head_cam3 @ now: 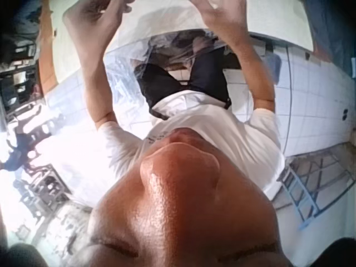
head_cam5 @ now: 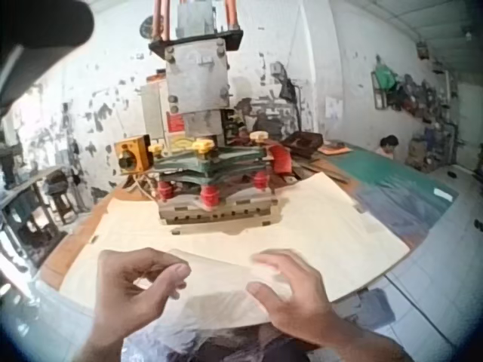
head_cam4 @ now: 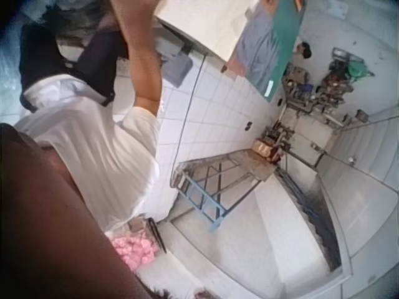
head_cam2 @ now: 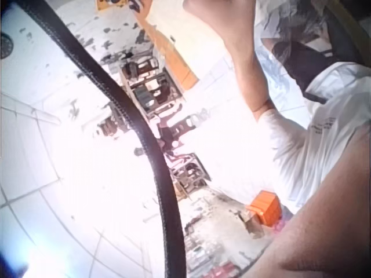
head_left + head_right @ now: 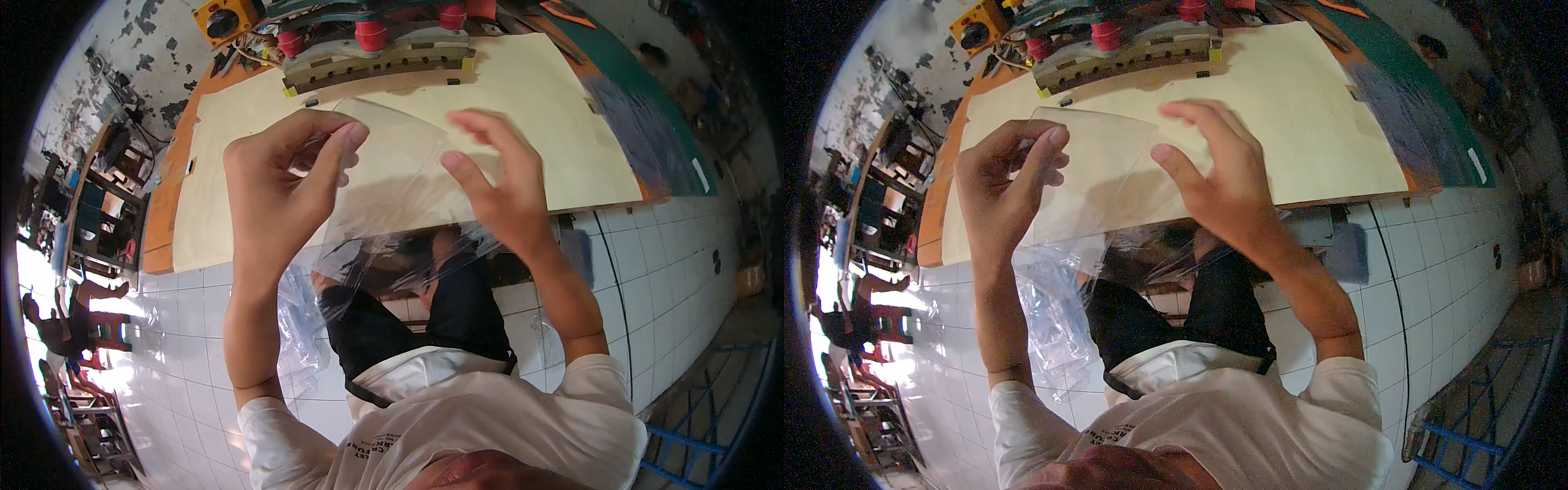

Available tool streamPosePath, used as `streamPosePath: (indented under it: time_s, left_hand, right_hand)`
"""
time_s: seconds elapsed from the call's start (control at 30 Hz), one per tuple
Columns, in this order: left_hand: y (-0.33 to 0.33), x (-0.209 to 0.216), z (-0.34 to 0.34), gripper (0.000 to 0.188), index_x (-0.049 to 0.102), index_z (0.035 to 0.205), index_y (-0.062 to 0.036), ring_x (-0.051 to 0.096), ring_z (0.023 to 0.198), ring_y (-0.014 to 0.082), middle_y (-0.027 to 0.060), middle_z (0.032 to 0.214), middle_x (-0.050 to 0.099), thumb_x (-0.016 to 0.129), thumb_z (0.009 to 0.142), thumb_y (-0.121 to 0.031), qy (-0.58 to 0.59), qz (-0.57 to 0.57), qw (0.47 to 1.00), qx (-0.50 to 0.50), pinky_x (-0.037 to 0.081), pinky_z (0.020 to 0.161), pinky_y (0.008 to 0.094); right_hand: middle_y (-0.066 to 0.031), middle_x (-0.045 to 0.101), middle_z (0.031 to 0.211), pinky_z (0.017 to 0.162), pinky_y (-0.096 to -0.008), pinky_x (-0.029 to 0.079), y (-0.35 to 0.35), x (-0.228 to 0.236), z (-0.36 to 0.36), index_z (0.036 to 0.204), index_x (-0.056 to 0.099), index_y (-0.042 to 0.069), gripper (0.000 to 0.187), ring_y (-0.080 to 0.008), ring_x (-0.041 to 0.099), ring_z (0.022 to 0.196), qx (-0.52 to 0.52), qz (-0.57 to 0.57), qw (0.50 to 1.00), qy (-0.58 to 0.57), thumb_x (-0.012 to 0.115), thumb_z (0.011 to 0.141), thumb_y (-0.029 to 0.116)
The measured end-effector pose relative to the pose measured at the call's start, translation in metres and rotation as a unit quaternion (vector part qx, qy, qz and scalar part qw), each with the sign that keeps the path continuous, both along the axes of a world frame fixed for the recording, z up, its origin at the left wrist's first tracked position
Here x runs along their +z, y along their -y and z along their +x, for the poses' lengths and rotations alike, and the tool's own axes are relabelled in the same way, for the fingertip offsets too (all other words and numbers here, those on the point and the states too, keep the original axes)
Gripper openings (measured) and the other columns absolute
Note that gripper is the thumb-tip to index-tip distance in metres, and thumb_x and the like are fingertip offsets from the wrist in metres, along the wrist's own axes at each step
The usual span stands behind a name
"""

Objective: The person aligns transparent plastic sheets under a heat sealer machine to seal their edges together. The person then pulls out and separates the layers of the sealed plastic sheets by hand.

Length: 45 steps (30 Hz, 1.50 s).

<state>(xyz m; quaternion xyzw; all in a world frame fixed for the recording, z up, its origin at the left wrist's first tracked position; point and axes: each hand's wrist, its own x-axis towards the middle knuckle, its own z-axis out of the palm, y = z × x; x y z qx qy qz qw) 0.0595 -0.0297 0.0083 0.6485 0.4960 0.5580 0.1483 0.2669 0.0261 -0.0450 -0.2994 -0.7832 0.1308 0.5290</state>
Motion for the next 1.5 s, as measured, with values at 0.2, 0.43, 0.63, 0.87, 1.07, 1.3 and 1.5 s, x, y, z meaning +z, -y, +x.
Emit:
streamPosePath:
  time_s: [0.2, 0.43, 0.63, 0.87, 1.07, 1.3, 1.5]
  left_hand:
    - [-0.008, 0.010, 0.025, 0.012, 0.066, 0.077, 0.0000, 0.058, 0.047, 0.0109, 0.0081, 0.054, 0.060, 0.068, 0.079, -0.011, -0.105, 0.053, 0.991, 0.067, 0.044, 0.047, 0.0242]
    - [-0.023, 0.014, 0.042, 0.009, 0.063, 0.070, -0.0039, 0.055, 0.044, 0.0269, 0.0086, 0.048, 0.054, 0.064, 0.072, -0.013, -0.188, 0.164, 0.957, 0.146, 0.043, 0.046, 0.0334]
    - [-0.038, 0.017, 0.035, 0.013, 0.065, 0.071, -0.0021, 0.058, 0.049, 0.0299, 0.0115, 0.054, 0.059, 0.062, 0.074, -0.014, -0.200, 0.185, 0.941, 0.203, 0.046, 0.050, 0.0358]
    - [-0.056, 0.007, 0.033, 0.016, 0.066, 0.074, -0.0011, 0.061, 0.055, 0.0325, 0.0148, 0.059, 0.062, 0.060, 0.074, -0.016, -0.177, 0.165, 0.945, 0.221, 0.049, 0.054, 0.0381]
    - [-0.053, -0.002, 0.016, 0.018, 0.067, 0.076, -0.0009, 0.060, 0.052, 0.0309, 0.0139, 0.058, 0.061, 0.062, 0.075, -0.018, -0.161, 0.093, 0.965, 0.188, 0.047, 0.053, 0.0367]
    - [-0.057, -0.025, 0.005, 0.028, 0.066, 0.079, 0.0023, 0.051, 0.054, 0.0089, 0.0058, 0.060, 0.058, 0.066, 0.087, -0.024, -0.115, 0.041, 0.988, 0.090, 0.041, 0.049, 0.0269]
    - [-0.058, -0.030, -0.008, 0.027, 0.066, 0.083, 0.0020, 0.051, 0.055, 0.0079, 0.0040, 0.059, 0.058, 0.064, 0.090, -0.023, -0.108, -0.038, 0.992, 0.054, 0.041, 0.051, 0.0245]
  right_hand:
    - [-0.0281, 0.041, 0.134, 0.101, -0.0541, 0.033, 0.083, -0.015, -0.005, 0.135, 0.040, 0.003, 0.082, -0.0449, 0.043, 0.121, 0.125, 0.066, 0.989, 0.040, 0.078, 0.073, 0.040]
    - [-0.0421, 0.007, 0.145, 0.104, -0.0695, 0.015, 0.107, -0.092, -0.061, 0.150, 0.005, 0.012, 0.129, -0.0574, 0.013, 0.135, -0.037, 0.093, 0.995, -0.008, 0.086, 0.057, 0.049]
    - [-0.0376, 0.003, 0.148, 0.105, -0.0700, 0.008, 0.100, -0.128, -0.065, 0.151, -0.003, 0.024, 0.125, -0.0533, 0.004, 0.139, -0.088, 0.110, 0.990, 0.027, 0.083, 0.063, 0.048]
    - [-0.0334, 0.026, 0.142, 0.109, -0.0585, 0.018, 0.077, -0.139, -0.065, 0.139, 0.032, 0.013, 0.057, -0.0458, 0.029, 0.133, -0.191, 0.266, 0.944, -0.052, 0.059, 0.093, 0.032]
    - [-0.0210, 0.053, 0.116, 0.099, -0.0455, 0.038, 0.056, -0.093, -0.007, 0.112, 0.053, -0.001, 0.028, -0.0316, 0.050, 0.111, -0.121, 0.178, 0.954, -0.211, 0.043, 0.099, 0.022]
    - [-0.0074, 0.061, 0.089, 0.069, -0.0258, 0.046, -0.017, -0.001, 0.037, 0.109, 0.060, -0.005, 0.030, -0.0129, 0.056, 0.068, -0.028, -0.156, 0.906, -0.392, 0.051, 0.096, 0.021]
    - [-0.0078, 0.061, 0.088, 0.060, -0.0240, 0.046, -0.074, 0.008, 0.072, 0.110, 0.061, -0.004, 0.026, -0.0102, 0.054, 0.060, 0.041, -0.269, 0.879, -0.393, 0.056, 0.094, 0.017]
